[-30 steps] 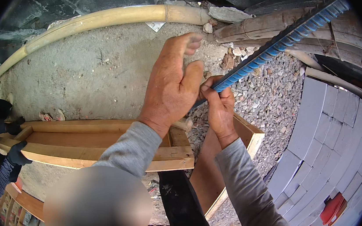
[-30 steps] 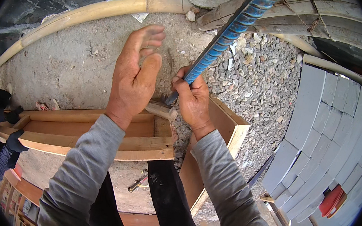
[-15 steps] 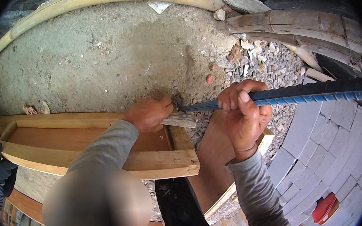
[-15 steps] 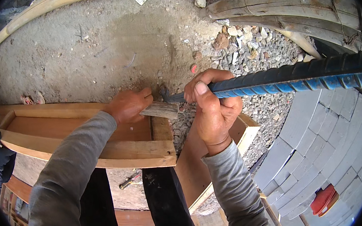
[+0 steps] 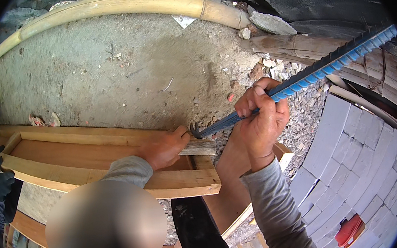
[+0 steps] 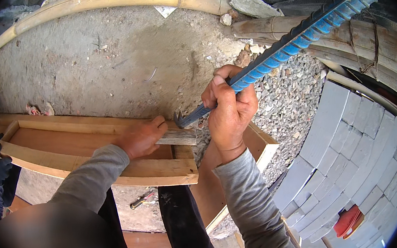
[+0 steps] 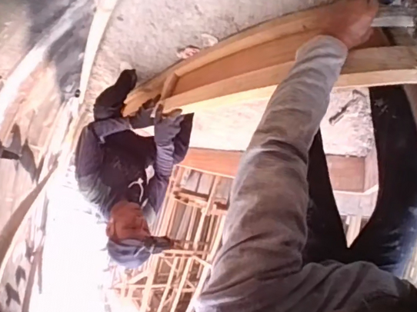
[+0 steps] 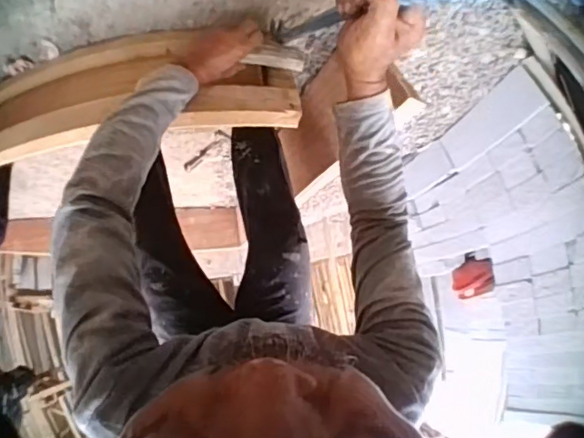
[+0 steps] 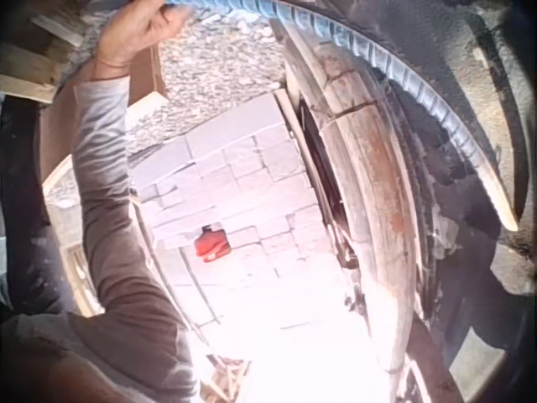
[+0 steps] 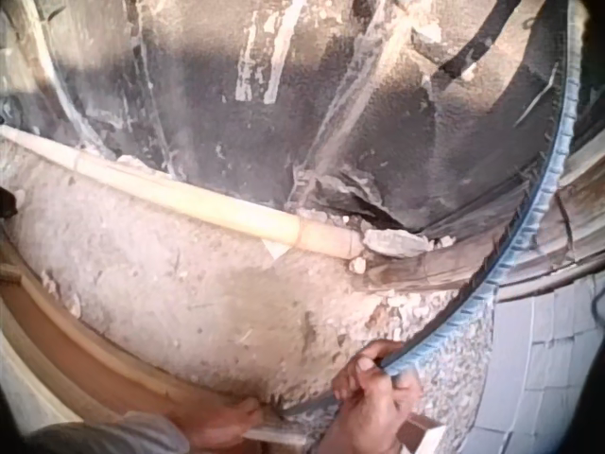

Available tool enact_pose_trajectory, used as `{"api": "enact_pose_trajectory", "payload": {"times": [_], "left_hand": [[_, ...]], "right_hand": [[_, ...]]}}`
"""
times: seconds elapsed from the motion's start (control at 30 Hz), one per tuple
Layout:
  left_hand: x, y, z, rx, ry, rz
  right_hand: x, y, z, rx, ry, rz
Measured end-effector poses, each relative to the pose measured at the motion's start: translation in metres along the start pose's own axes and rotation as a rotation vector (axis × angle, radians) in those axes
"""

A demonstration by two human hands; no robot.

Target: The person assembles wooden frames by hammering nails into plywood and wooden planks. They use a hammer and a crowbar to join and adjust the pieces on a gravel-covered roof.

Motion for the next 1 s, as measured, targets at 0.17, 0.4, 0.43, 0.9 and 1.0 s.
{"api": "enact_pose_trajectory", "payload": {"times": [0.17,0.4,0.43,0.9,1.0], "left_hand": [[-0.001,0.004,0.013,0.004,0.018,0.049],[-0.009,0.017,0.018,-0.065,-0.038,0.092],[-0.011,0.018,0.019,-0.066,-0.016,0.087],[0.000,0.017,0.022,-0.059,0.054,0.036],[-0.003,0.017,0.019,-0.086,0.072,0.110]], "right_hand": [[-0.005,0.007,0.010,0.003,0.090,0.064],[-0.015,0.010,0.021,0.004,0.114,0.069],[-0.014,0.012,0.022,0.019,0.092,0.051],[-0.013,-0.011,0.001,-0.132,0.159,0.031],[-0.012,-0.018,-0.001,-0.137,0.154,-0.101]]}}
Point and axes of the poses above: each hand's wrist, its own z-axis away from the middle knuckle, its own x-axis out of the palm, y = z × x, the point moved 4 cm from there along -z, towards the middle knuckle, and after that the axes turned 2 degrees about -y, right-handed, at the moved point
